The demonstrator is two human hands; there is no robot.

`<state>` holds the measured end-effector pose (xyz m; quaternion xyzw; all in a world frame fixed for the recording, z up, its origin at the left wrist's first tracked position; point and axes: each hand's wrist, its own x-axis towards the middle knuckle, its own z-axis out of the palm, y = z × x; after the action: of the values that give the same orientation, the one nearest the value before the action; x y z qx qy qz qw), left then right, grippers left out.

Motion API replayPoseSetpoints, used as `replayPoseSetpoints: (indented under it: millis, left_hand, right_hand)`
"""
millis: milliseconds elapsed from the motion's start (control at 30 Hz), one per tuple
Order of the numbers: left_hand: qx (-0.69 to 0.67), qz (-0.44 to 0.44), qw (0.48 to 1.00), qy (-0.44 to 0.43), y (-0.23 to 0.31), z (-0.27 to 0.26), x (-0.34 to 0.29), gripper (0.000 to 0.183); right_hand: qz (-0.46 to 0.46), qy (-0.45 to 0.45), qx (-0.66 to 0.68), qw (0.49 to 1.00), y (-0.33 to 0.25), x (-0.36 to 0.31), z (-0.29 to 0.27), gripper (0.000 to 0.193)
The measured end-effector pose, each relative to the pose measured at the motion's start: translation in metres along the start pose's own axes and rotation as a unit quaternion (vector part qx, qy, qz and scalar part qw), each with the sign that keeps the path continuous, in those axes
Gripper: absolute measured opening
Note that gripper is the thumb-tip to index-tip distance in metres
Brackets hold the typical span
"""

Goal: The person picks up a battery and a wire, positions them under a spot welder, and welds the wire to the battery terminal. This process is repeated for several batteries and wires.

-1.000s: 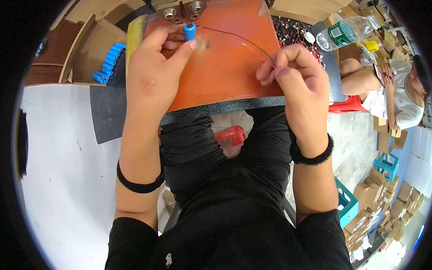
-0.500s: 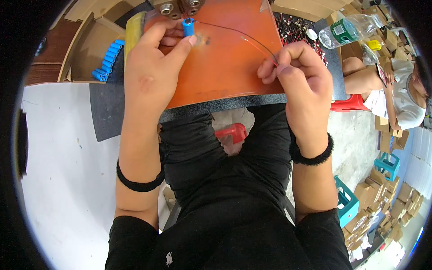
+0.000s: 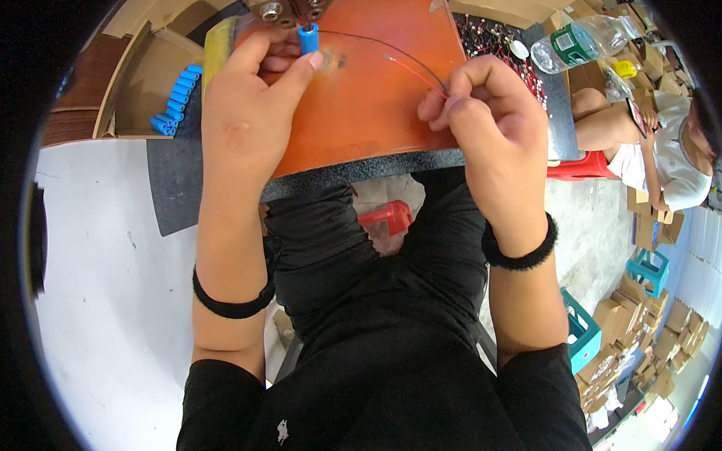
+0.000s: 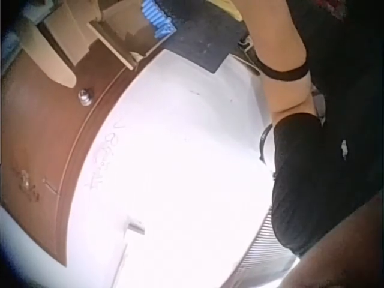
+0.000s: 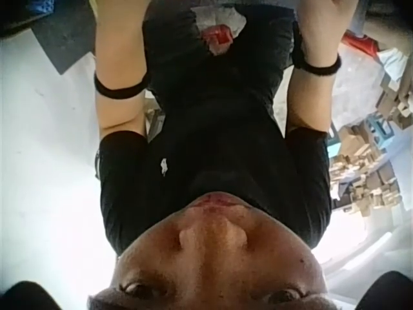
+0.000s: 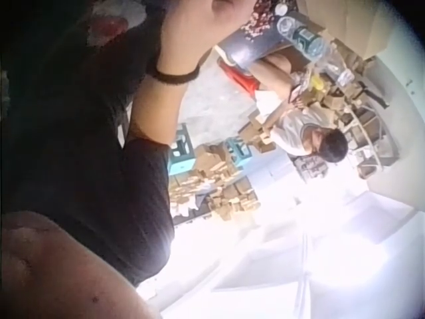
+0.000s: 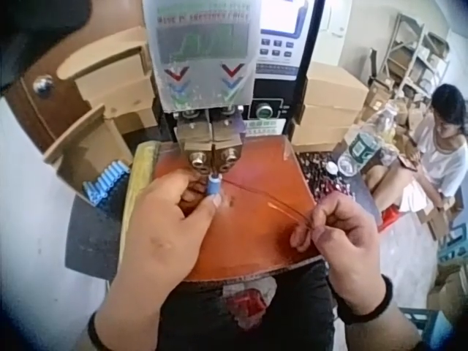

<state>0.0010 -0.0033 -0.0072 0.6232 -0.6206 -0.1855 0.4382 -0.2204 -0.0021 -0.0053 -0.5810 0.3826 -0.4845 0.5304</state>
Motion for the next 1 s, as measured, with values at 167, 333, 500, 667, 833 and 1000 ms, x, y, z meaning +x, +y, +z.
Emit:
replayPoseSetpoints:
  millis: [167,333,500,667,833,1000]
  left_hand:
    - [0.04,-0.008,0.999,-0.007,0.004,-0.002,0.0,0.027]
    - [-0.029,0.008,0.999,0.018,0.0,-0.004,0.001,0.022]
    - [-0.149,-0.071,0.982,-0.088,0.008,-0.021,-0.021,0.033]
    - [-0.156,-0.043,0.982,-0.094,0.008,-0.027,-0.022,0.03]
    - [-0.083,-0.068,0.988,-0.113,0.002,-0.017,-0.007,0.026]
    - [0.013,0.013,0.999,-0.028,0.001,-0.011,0.002,0.031]
  right_hand:
    - [0.005,-0.003,-0.048,0.999,-0.002,-0.001,0.002,0.01]
    - [-0.023,0.044,-0.036,0.998,-0.003,0.003,0.009,0.007]
    - [-0.036,-0.035,-0.023,0.998,-0.009,0.017,0.004,0.004]
    - [0.035,-0.106,0.012,0.994,-0.006,0.03,0.017,0.003]
    - [0.009,-0.072,-0.001,0.997,0.002,0.037,0.022,0.001]
    - [-0.001,-0.041,-0.039,0.998,0.004,0.04,0.028,0.006]
